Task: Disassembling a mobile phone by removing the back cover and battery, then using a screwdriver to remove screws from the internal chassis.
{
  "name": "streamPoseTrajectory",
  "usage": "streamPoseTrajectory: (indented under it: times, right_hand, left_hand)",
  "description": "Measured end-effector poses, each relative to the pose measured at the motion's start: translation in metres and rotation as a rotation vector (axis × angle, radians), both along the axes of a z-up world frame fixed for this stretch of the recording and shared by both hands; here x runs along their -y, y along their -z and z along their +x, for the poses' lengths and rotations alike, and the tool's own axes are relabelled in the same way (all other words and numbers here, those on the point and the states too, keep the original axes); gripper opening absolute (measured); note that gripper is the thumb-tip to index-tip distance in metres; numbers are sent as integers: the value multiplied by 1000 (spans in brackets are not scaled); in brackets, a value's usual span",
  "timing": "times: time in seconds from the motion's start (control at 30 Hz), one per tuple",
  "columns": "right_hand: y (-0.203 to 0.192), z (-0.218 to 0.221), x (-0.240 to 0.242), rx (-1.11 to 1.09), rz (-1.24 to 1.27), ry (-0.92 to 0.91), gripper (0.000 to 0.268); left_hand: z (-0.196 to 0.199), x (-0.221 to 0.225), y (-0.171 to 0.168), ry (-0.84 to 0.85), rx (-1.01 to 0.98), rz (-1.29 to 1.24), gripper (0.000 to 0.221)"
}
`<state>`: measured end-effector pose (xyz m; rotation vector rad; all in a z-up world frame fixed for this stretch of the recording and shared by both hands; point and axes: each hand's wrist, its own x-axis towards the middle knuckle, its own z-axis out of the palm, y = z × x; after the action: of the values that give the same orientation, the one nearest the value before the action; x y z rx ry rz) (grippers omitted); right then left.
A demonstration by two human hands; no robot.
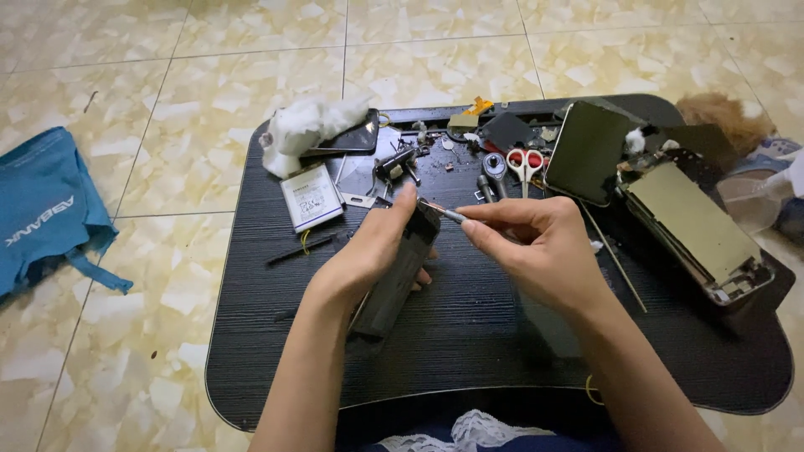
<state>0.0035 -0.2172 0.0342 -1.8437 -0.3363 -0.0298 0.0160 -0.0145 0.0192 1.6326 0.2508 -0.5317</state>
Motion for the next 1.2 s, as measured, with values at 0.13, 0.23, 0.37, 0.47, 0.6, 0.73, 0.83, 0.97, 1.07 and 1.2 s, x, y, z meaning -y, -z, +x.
streamPoseTrajectory:
  times: [0.13, 0.23, 0.37, 0.47, 0.6, 0.73, 0.83, 0.97, 1.07, 1.2]
  right_hand:
    - [0, 6, 3, 42, -19, 20, 21]
    - [-13, 11, 4, 83, -37, 27, 18]
    - [-29, 21, 4, 159, -117, 25, 19]
    - [-30, 27, 2, 199, -154, 3, 20]
    - [-5, 32, -3, 77, -91, -55, 20]
    - [9, 27, -13, -79, -43, -58, 13]
    - [19, 21, -16, -327, 107, -24, 26]
    - [28, 23, -7, -507, 270, -51, 34]
    - [31, 24, -7, -490, 274, -47, 29]
    - [31, 27, -5, -431, 223, -47, 15]
  left_hand:
    - [5, 3, -2, -40, 3, -80, 84]
    - [10, 7, -12, -58, -2, -156, 87]
    - [18, 4, -25, 45, 29, -15, 92]
    - [19, 2, -32, 64, 67, 50, 88]
    - [12, -10, -29, 76, 46, 155, 92]
    - [12, -18, -8, 102, -4, 207, 89]
    - [13, -21, 5, 117, 20, 218, 91]
    - [19, -15, 12, 161, 36, 303, 88]
    - [19, -13, 10, 169, 30, 325, 86]
    - [18, -12, 7, 185, 20, 347, 83]
